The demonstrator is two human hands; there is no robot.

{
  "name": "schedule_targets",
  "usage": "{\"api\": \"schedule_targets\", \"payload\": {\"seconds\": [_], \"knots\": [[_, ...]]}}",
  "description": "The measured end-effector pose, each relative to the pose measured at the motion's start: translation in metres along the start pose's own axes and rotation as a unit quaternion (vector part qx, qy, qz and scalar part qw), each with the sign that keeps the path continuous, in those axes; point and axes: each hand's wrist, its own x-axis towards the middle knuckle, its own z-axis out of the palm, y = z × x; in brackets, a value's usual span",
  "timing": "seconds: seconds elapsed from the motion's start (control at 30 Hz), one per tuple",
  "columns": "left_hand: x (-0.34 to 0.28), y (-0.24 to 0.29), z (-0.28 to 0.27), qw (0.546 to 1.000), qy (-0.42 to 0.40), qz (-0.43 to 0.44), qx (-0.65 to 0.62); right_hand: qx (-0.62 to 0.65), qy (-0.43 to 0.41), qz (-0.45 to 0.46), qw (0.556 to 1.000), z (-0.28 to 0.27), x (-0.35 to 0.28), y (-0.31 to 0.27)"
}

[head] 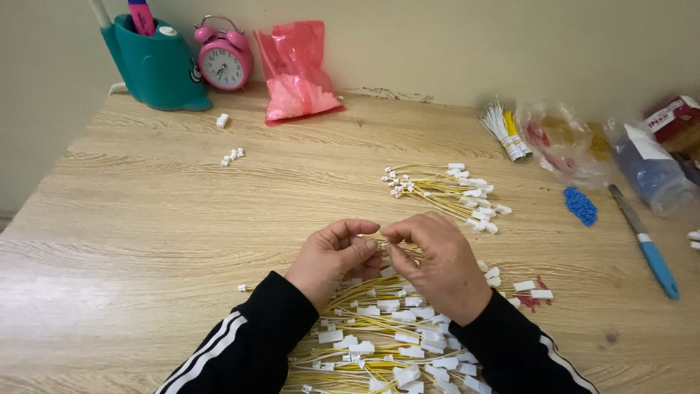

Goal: The person assembles small craft items by attaching white plastic pieces to thin yellow sticks. They repeatedly pick up a stick and a plastic piece, connect them, and place the finished item on the table.

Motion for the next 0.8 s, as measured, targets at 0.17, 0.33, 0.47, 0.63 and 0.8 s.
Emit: {"api": "schedule_targets", "payload": {"seconds": [0.17,0.33,0.47,0.63,0.8], "knots": [[-0.001,-0.001,0.001,1.000,0.004,0.005,-0.009,0.014,0.012,-0.021,1.000,0.005,-0.003,0.004],[-0.001,-0.002,0.002,1.000,0.005,0.006,-0.018,0.021,0.019,-0.032,0.999,0.008,-0.008,0.004],[0.000,-0.003,0.001,1.000,0.002,0.008,-0.019,0.052,0.004,-0.022,0.998,0.007,-0.006,-0.001],[-0.001,-0.002,0.002,1.000,0.006,0.005,-0.019,0.071,0.002,0.001,0.997,0.005,-0.006,-0.008],[0.001,-0.005,-0.001,1.000,0.007,0.011,-0.016,0.127,0.004,0.055,0.990,0.008,-0.011,-0.003]]}}
